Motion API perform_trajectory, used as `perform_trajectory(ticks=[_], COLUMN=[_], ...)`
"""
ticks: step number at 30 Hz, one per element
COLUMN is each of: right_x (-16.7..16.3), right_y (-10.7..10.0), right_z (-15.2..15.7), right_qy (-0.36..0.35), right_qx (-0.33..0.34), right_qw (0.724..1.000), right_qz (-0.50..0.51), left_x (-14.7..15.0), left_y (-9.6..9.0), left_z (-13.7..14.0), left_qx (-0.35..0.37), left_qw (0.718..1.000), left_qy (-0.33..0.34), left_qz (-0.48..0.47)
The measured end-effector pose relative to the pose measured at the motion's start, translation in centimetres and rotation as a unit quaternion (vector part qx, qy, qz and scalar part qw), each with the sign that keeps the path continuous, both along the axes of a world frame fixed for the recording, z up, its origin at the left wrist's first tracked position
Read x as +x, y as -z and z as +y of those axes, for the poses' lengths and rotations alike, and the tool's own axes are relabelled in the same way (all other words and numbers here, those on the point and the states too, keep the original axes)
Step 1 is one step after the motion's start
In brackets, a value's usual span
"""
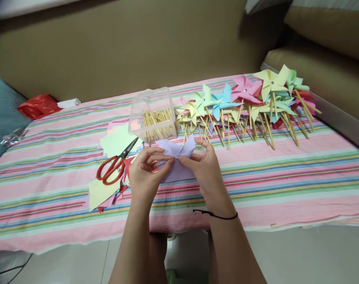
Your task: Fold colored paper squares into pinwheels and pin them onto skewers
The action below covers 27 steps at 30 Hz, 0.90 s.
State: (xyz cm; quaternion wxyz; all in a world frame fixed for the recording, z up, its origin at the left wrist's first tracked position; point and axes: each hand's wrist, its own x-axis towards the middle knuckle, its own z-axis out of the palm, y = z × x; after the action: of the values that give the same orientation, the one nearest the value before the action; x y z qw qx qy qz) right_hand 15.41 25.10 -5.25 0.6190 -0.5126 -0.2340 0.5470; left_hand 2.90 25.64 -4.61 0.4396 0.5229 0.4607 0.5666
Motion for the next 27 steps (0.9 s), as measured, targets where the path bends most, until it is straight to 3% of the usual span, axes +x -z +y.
perform_trajectory(ticks=[6, 13, 16, 21, 27], right_x=[0.13, 0.13, 0.17, 0.14, 0.12], right_y=[0.11, 0.19, 0.16, -0.03, -0.18], right_z=[0.0, -0.15, -0.11, -0.05, -0.13], right_qy=[-0.006, -0.026, -0.032, -0.042, -0.056], right_qx=[0.014, 0.031, 0.034, 0.027, 0.027], right_qw=[1.0, 0.999, 0.999, 0.998, 0.997], right_qz=[-0.01, -0.023, -0.024, -0.025, -0.034], left_x=[-0.24, 0.33, 0.54, 0.45, 0.32], left_y=[-0.04, -0.77, -0.79, -0.59, -0.56], left_z=[-0.06, -0.47, -0.45, 0.06, 0.23], left_qx=[0.03, 0.044, 0.039, 0.035, -0.081], left_qw=[0.997, 0.984, 0.988, 0.998, 0.991], left_qy=[0.01, -0.028, -0.043, -0.051, -0.024], left_qz=[0.073, 0.172, 0.141, 0.005, -0.101])
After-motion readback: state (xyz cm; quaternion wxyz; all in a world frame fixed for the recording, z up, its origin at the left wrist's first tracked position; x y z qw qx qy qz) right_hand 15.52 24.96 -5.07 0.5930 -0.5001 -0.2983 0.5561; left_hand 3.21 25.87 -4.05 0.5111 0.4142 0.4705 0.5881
